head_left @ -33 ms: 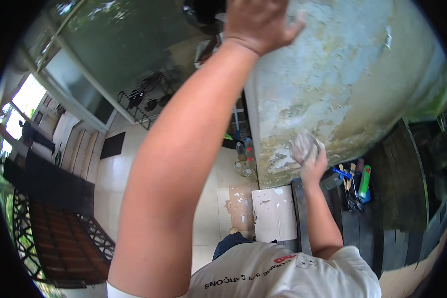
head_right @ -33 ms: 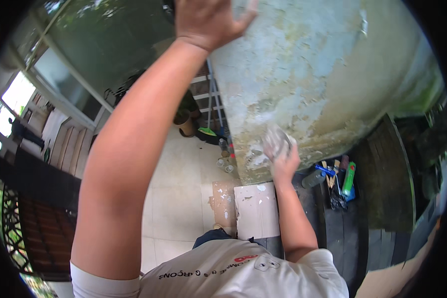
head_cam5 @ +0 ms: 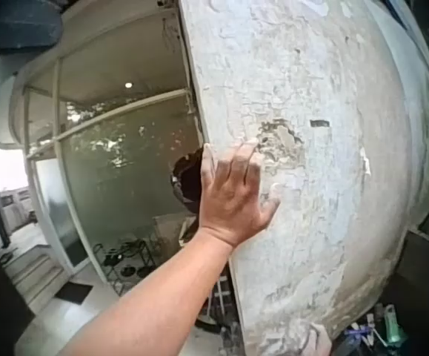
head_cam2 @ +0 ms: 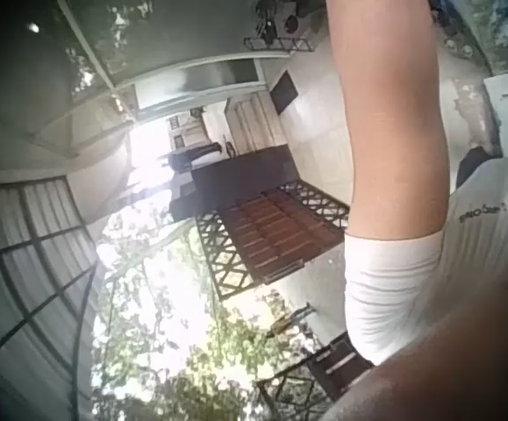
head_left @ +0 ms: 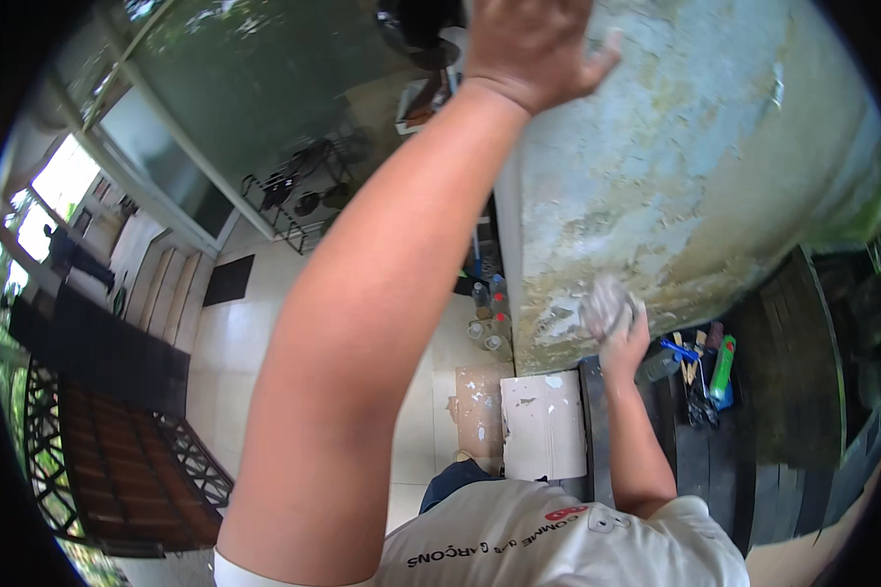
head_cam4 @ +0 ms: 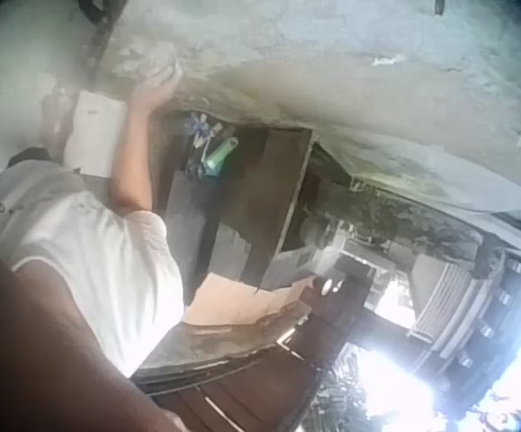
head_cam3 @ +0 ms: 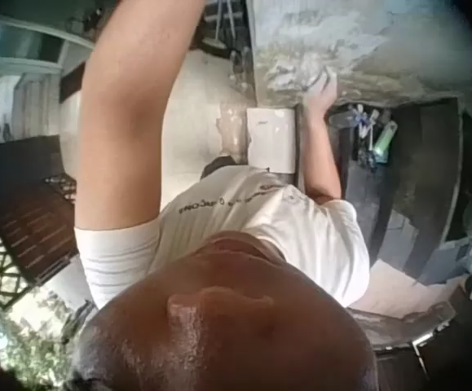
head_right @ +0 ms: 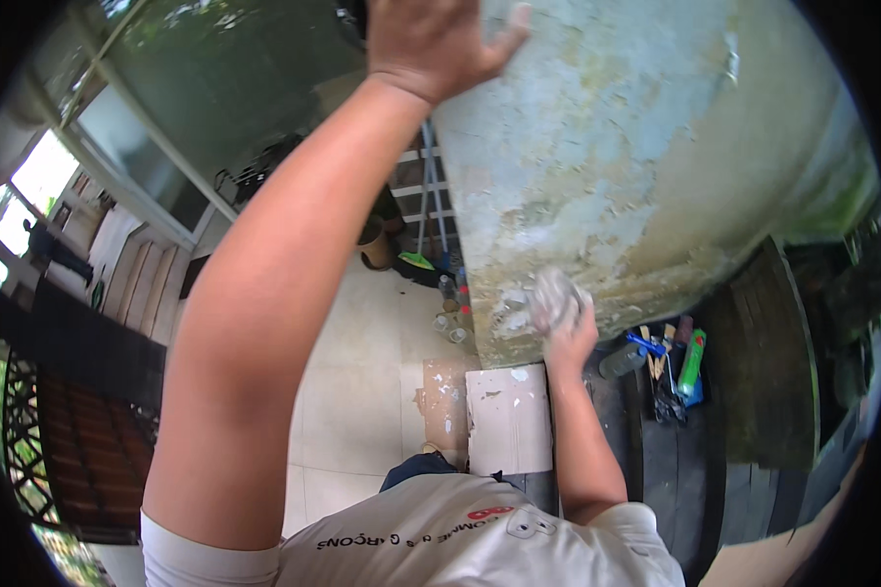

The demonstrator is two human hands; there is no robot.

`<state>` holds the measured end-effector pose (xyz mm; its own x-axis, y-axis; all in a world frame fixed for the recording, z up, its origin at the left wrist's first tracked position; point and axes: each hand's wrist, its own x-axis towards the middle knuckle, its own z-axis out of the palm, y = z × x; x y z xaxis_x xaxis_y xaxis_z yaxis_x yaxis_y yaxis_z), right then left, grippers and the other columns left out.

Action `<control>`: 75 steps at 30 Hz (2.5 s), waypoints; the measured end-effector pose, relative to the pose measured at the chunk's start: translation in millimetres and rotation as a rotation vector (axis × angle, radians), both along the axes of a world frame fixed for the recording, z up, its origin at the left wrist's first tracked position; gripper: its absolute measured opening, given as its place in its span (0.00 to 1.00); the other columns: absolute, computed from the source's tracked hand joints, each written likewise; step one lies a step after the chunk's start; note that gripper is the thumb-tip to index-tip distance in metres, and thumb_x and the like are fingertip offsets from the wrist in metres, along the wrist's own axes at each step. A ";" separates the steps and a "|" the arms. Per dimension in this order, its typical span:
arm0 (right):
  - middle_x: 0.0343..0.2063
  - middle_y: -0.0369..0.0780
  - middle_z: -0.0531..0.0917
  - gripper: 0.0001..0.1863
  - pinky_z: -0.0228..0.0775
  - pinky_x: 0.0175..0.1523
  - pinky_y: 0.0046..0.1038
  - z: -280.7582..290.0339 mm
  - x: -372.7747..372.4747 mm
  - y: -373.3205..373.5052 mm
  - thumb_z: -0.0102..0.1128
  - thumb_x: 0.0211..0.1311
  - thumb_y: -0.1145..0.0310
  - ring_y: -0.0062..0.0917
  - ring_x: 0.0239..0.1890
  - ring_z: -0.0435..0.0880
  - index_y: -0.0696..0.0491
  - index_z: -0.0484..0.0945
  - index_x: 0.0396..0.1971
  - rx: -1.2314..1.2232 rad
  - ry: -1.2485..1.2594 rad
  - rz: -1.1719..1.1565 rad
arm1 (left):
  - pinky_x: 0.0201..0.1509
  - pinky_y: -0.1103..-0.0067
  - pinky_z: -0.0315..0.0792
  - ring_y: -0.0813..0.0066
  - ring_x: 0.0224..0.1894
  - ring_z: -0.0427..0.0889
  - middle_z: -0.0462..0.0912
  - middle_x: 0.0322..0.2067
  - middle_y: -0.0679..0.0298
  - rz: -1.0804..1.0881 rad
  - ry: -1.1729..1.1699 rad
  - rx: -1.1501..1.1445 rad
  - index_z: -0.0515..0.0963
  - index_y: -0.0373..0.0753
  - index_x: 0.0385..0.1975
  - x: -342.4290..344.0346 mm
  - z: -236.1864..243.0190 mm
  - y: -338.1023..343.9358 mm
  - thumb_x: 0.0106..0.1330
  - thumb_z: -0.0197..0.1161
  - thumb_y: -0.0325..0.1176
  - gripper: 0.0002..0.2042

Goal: Patching a damaged section of a wall using putty and a putty knife, followed by sanding.

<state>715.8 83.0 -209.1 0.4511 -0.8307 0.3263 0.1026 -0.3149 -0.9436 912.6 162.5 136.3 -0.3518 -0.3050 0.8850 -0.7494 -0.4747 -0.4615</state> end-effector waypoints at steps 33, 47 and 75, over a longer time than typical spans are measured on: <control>0.29 0.37 0.82 0.15 0.70 0.36 0.24 -123.7 -245.2 -21.5 0.44 0.72 0.69 0.19 0.31 0.78 0.62 0.79 0.34 0.253 0.201 -0.150 | 0.46 0.72 0.71 0.69 0.32 0.76 0.69 0.47 0.52 -0.132 1.380 -0.095 0.60 0.32 0.50 -171.1 -355.2 268.0 0.58 0.66 0.26 0.24; 0.56 0.48 0.76 0.26 0.64 0.65 0.40 375.1 94.5 -7.2 0.50 0.53 0.83 0.44 0.62 0.71 0.58 0.73 0.56 -1.440 -0.434 -0.185 | 0.40 0.74 0.73 0.68 0.30 0.78 0.72 0.41 0.51 -0.110 1.492 0.099 0.59 0.31 0.51 -219.5 -398.0 267.3 0.57 0.66 0.28 0.26; 0.62 0.41 0.73 0.29 0.39 0.73 0.56 364.9 121.7 -13.4 0.49 0.54 0.76 0.41 0.70 0.59 0.55 0.71 0.60 -1.532 -0.136 -0.408 | 0.39 0.71 0.73 0.63 0.30 0.79 0.75 0.27 0.57 0.119 1.714 0.000 0.60 0.30 0.52 -245.3 -418.3 316.5 0.58 0.66 0.31 0.27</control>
